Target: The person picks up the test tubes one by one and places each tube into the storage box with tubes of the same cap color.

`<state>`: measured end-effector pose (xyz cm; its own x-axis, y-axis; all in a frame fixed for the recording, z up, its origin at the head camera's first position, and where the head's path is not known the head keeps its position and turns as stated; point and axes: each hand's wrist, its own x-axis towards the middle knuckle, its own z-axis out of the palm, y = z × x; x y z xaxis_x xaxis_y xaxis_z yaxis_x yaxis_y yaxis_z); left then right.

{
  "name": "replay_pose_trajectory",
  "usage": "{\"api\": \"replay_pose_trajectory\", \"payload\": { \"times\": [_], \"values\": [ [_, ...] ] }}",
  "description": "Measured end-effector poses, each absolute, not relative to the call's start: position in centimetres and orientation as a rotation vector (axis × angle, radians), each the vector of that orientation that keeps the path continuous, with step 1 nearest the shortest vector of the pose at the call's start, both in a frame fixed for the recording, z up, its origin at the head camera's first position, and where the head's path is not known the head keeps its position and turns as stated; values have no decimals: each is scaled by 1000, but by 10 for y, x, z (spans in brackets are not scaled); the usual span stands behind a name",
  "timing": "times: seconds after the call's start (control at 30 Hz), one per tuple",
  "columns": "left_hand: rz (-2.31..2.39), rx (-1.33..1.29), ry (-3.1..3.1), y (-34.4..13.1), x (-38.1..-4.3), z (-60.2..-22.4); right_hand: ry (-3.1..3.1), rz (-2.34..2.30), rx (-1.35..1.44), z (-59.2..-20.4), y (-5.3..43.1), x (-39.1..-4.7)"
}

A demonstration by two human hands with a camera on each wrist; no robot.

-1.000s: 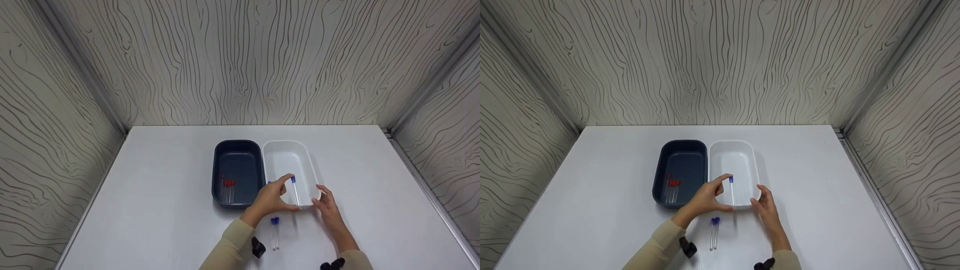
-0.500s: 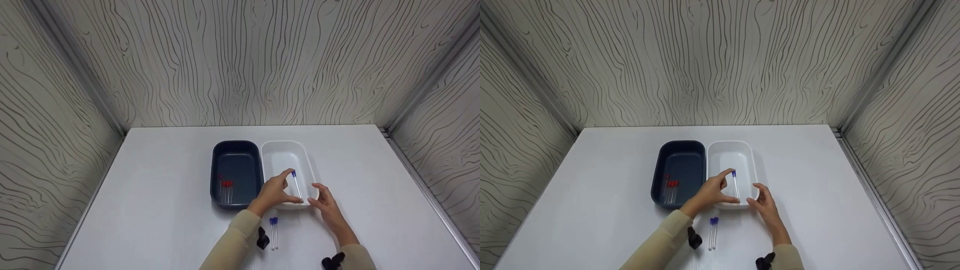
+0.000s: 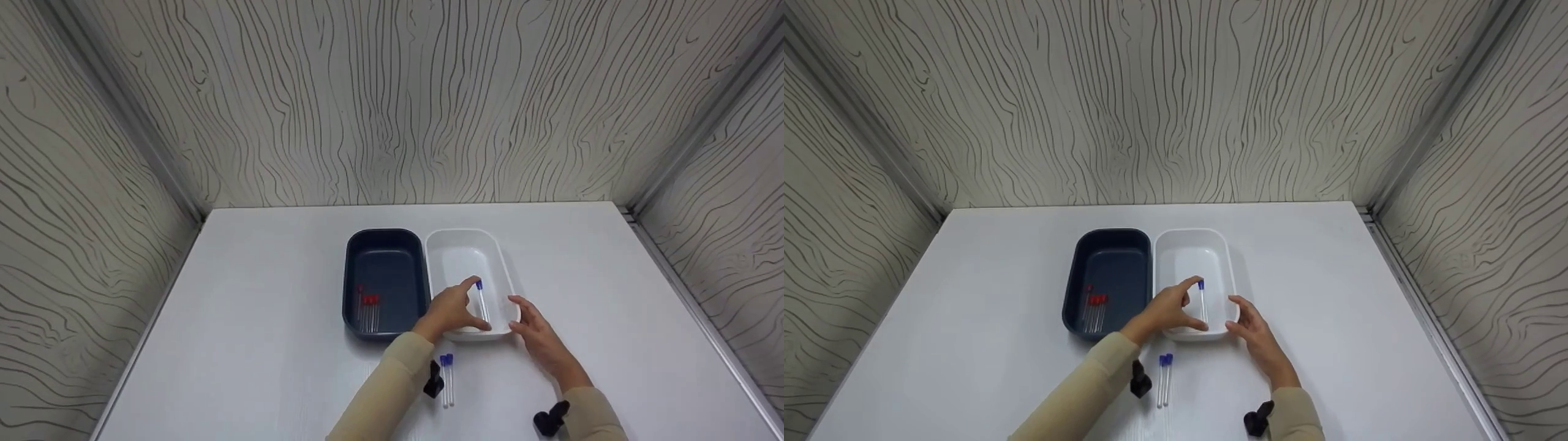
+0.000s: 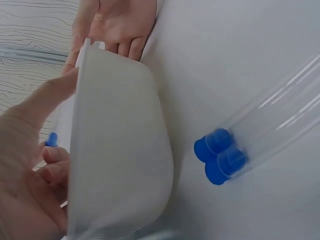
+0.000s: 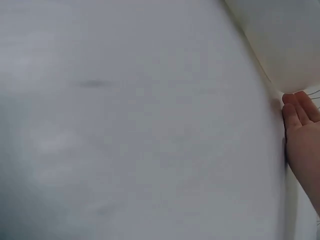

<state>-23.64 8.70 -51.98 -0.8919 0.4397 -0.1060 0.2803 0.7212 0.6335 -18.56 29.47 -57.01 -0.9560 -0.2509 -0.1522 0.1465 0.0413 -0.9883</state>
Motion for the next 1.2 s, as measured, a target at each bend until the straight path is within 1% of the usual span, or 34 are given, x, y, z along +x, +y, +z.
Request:
{"api": "replay_pose_trajectory", "payload": {
  "times": [0.23,0.73,0.97,1.2],
  "values": [
    [893,504,2698,97,-237,-527,2058,-1994,-131,-567,291,-183],
    [550,436,2795,107,-237,-533,2082,-2003,-104,-565,289,-182],
    [601,336,2758,110,-237,-532,2100,-2017,-114,-584,297,-189],
    [658,356,2767,109,-237,-533,2100,-2004,-143,-567,291,-183]
  ]
}}
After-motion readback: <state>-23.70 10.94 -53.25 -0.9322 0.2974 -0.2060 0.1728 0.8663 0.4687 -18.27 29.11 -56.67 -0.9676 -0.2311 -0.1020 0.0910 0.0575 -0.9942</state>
